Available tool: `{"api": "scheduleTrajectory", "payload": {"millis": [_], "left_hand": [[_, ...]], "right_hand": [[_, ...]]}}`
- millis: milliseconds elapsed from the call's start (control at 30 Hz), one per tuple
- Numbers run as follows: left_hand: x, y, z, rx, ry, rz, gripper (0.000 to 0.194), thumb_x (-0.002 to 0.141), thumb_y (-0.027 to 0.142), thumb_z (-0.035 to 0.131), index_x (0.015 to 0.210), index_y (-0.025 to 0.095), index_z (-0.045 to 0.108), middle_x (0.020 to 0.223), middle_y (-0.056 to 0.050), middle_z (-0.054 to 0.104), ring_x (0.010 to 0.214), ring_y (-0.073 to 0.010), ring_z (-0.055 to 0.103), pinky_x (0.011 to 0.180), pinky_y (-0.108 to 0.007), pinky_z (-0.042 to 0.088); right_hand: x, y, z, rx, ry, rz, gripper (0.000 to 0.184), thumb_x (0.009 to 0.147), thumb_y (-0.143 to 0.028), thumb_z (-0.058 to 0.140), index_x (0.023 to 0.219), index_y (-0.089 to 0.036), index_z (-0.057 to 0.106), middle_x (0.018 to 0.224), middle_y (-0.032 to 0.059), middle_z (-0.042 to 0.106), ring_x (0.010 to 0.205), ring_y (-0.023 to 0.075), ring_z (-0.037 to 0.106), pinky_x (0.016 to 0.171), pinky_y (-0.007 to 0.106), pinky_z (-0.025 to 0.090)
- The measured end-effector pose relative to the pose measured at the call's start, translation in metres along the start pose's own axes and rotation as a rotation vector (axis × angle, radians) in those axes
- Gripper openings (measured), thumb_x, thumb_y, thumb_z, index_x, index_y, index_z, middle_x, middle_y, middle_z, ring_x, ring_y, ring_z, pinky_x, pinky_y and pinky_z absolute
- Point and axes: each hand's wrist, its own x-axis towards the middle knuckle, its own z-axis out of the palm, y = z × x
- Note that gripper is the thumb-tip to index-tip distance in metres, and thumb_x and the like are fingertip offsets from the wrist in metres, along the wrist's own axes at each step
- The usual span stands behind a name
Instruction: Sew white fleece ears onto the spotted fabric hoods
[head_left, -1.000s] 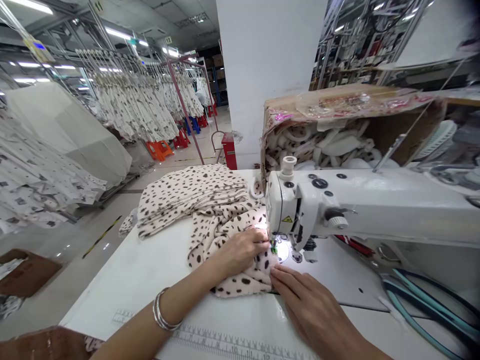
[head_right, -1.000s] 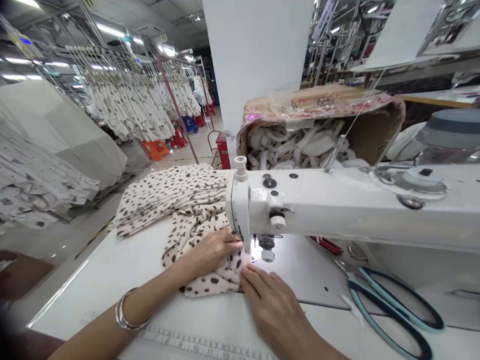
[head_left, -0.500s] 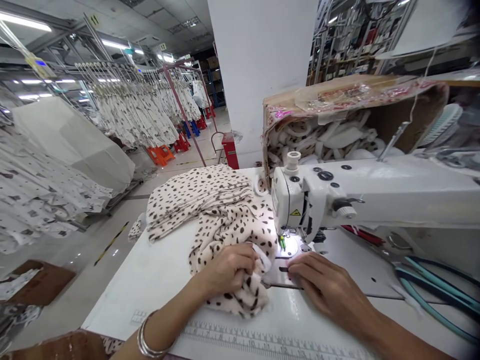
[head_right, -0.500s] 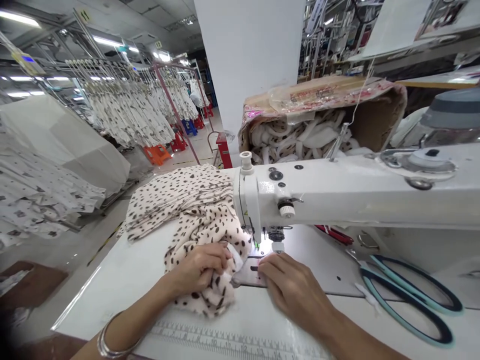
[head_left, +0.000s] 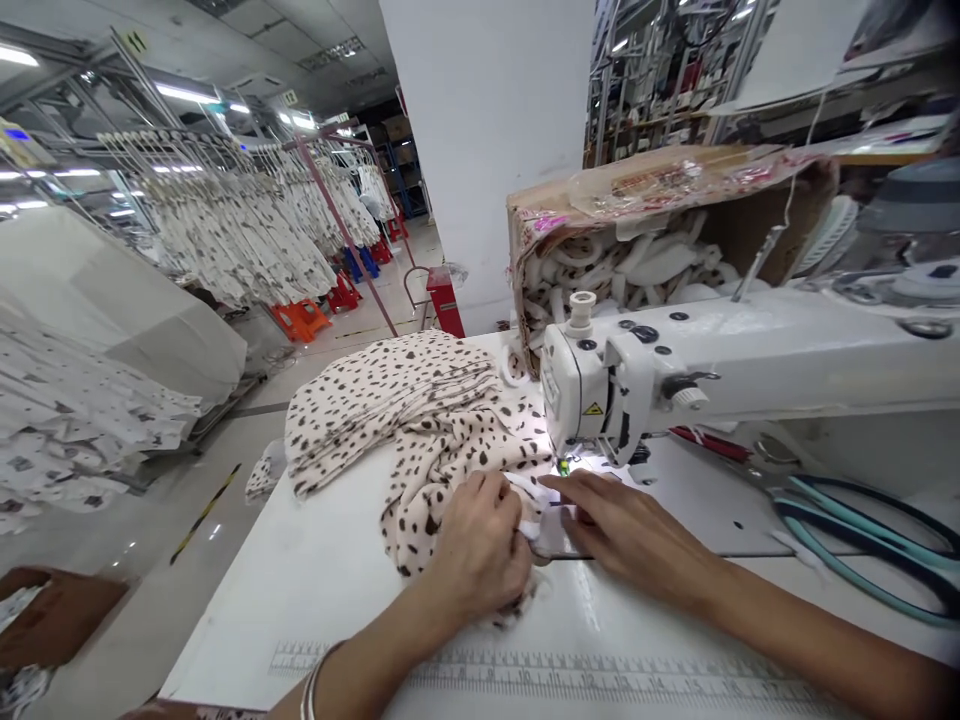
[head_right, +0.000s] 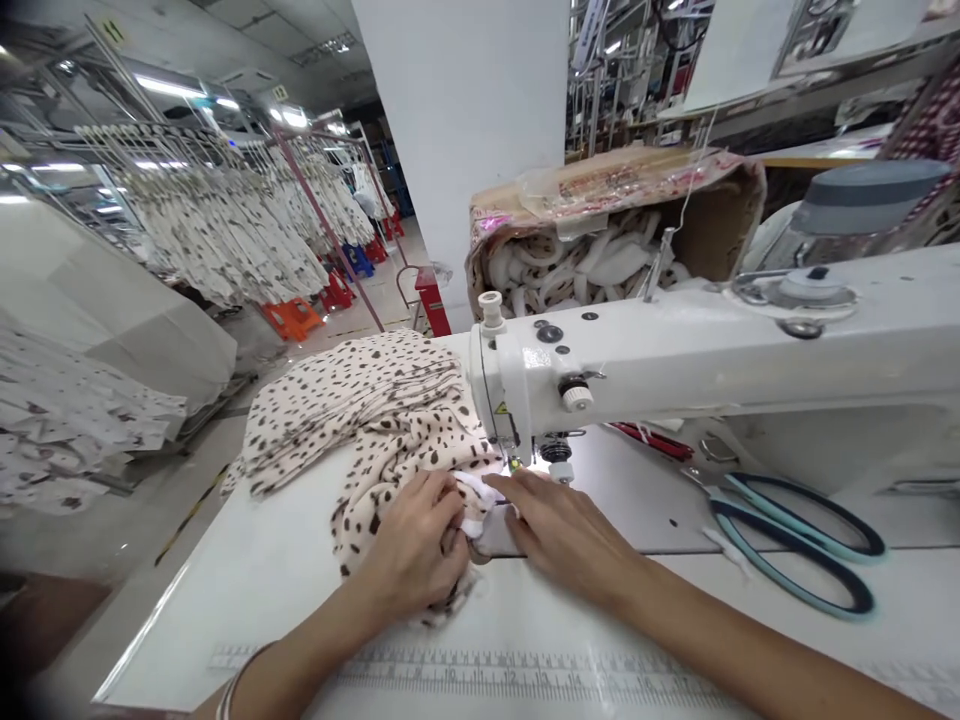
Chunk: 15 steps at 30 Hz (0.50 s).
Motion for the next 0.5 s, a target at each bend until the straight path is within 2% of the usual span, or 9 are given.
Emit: {"api": "scheduleTrajectory", "payload": {"millis": [100,200,267,367,433,500], "left_hand": [[0.005,-0.013,-0.015,-0.277,-0.047,-0.122,0.014,0.072,0.006,0.051,0.069,0.018,0.046,0.083,-0.004,0.057,0.081,-0.0191,0.055,0.071,-0.033,0.050],[0.009,-0.019,-0.029,-0.494,-0.129,-0.240,0.015,0.078,0.009,0.051,0.068,0.018,0.045,0.083,-0.002,0.060,0.080,-0.0156,0.058,0.076,-0.030,0.051],[0.010,-0.015,-0.028,-0.447,-0.137,-0.280,0.013,0.082,0.018,0.054,0.071,0.018,0.047,0.084,-0.002,0.059,0.081,-0.0169,0.057,0.076,-0.033,0.050],[0.007,-0.005,-0.012,-0.171,-0.117,-0.168,0.021,0.076,0.030,0.066,0.083,0.017,0.051,0.093,-0.006,0.057,0.088,-0.0234,0.052,0.076,-0.040,0.049],[0.004,-0.003,-0.003,-0.050,-0.096,-0.062,0.019,0.073,0.020,0.063,0.088,0.016,0.052,0.097,-0.008,0.056,0.092,-0.0256,0.050,0.078,-0.042,0.047],[0.005,-0.007,-0.002,-0.068,-0.039,-0.061,0.017,0.072,0.010,0.055,0.087,0.016,0.052,0.094,-0.007,0.057,0.090,-0.0238,0.051,0.076,-0.038,0.046]], "right_hand": [[0.008,-0.006,0.003,0.128,-0.032,0.066,0.040,0.092,-0.020,0.044,0.132,-0.025,0.050,0.109,0.0070,0.065,0.076,0.0169,0.065,0.064,0.031,0.053],[0.014,-0.009,0.007,0.224,-0.021,0.127,0.027,0.097,-0.026,0.041,0.113,-0.026,0.062,0.097,0.0031,0.067,0.071,0.0151,0.064,0.062,0.028,0.050],[0.016,-0.011,0.010,0.249,-0.023,0.148,0.026,0.098,-0.029,0.041,0.097,-0.025,0.066,0.087,0.0012,0.066,0.067,0.0142,0.063,0.058,0.026,0.047],[0.017,-0.011,0.012,0.280,-0.027,0.165,0.026,0.098,-0.029,0.042,0.087,-0.024,0.065,0.082,0.0001,0.065,0.064,0.0136,0.061,0.057,0.026,0.045],[0.016,-0.009,0.012,0.295,-0.014,0.188,0.026,0.098,-0.028,0.041,0.088,-0.023,0.064,0.085,0.0006,0.066,0.067,0.0142,0.062,0.060,0.027,0.046],[0.014,-0.006,0.010,0.306,0.005,0.216,0.025,0.097,-0.029,0.040,0.094,-0.024,0.064,0.086,0.0012,0.067,0.067,0.0148,0.062,0.060,0.028,0.047]]}}
